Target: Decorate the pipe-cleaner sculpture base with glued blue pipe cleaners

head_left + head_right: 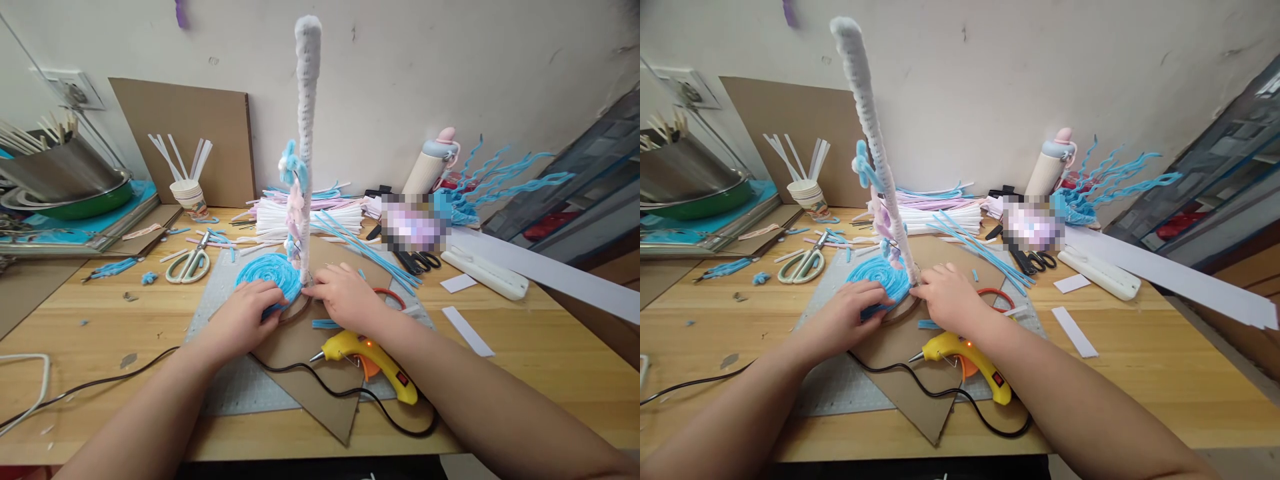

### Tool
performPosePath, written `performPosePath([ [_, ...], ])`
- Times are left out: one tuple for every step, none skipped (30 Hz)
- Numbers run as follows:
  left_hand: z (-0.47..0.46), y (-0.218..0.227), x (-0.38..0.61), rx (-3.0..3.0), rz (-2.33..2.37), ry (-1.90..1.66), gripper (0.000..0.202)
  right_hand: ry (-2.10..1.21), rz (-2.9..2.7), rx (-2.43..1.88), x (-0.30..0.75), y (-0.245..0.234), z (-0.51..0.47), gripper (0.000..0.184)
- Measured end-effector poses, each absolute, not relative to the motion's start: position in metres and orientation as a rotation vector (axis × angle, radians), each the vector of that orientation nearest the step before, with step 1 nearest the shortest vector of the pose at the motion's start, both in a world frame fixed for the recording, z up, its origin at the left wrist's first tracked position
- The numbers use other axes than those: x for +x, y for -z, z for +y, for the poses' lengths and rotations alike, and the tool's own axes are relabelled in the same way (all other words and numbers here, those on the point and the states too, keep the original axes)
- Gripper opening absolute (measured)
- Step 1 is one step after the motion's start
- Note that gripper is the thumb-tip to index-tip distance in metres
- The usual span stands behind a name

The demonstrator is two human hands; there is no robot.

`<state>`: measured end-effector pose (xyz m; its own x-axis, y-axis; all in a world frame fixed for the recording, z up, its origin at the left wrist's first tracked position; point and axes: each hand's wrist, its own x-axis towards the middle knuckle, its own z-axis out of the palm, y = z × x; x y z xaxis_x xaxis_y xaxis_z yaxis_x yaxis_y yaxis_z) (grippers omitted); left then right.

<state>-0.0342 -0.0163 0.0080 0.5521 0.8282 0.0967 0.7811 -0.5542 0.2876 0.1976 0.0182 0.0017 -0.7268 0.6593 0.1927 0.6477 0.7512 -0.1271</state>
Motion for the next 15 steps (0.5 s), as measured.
performPosePath([
  [-0.017,-0.008,-0.034,2.574,1.358,-0.333,0.013,-0.085,-2.709,-1.042,0.200,-0.006,0.019,0.040],
  [-0.017,-0.007,-0.034,2.572,1.361,-0.341,0.013,-0.091,-2.690,-1.071,0.203,-0.011,0.020,0.040],
  [-0.017,-0.007,-0.034,2.571,1.364,-0.346,0.012,-0.090,-2.664,-1.127,0.208,-0.018,0.022,0.039],
  [-0.017,-0.007,-0.034,2.571,1.364,-0.351,0.013,-0.080,-2.632,-1.212,0.215,-0.025,0.025,0.037],
  [-0.017,-0.006,-0.034,2.572,1.363,-0.357,0.013,-0.065,-2.595,-1.334,0.222,-0.031,0.029,0.035],
  [-0.017,-0.005,-0.035,2.572,1.363,-0.361,0.013,-0.045,-2.546,-1.497,0.231,-0.037,0.033,0.034],
  [-0.017,-0.005,-0.035,2.573,1.363,-0.362,0.013,-0.032,-2.502,-1.683,0.241,-0.040,0.038,0.033],
  [-0.016,-0.004,-0.035,2.573,1.361,-0.361,0.013,-0.047,-2.471,-1.879,0.251,-0.042,0.043,0.031],
  [-0.016,-0.004,-0.035,2.574,1.360,-0.357,0.013,-0.079,-2.454,-1.990,0.262,-0.042,0.049,0.026],
  [-0.016,-0.004,-0.036,2.575,1.361,-0.354,0.013,-0.108,-2.439,-2.063,0.272,-0.040,0.054,0.022],
  [-0.016,-0.004,-0.036,2.581,1.361,-0.350,0.013,-0.145,-2.431,-2.111,0.281,-0.036,0.059,0.018],
  [-0.017,-0.003,-0.036,2.590,1.359,-0.347,0.013,-0.175,-2.421,-2.140,0.289,-0.032,0.064,0.016],
  [-0.017,-0.003,-0.036,2.603,1.357,-0.346,0.013,-0.197,-2.410,-2.156,0.295,-0.028,0.068,0.016],
  [-0.017,-0.003,-0.036,2.619,1.353,-0.343,0.013,-0.214,-2.399,-2.166,0.300,-0.024,0.072,0.016],
  [-0.017,-0.003,-0.036,2.635,1.349,-0.338,0.013,-0.223,-2.384,-2.175,0.303,-0.020,0.075,0.017],
])
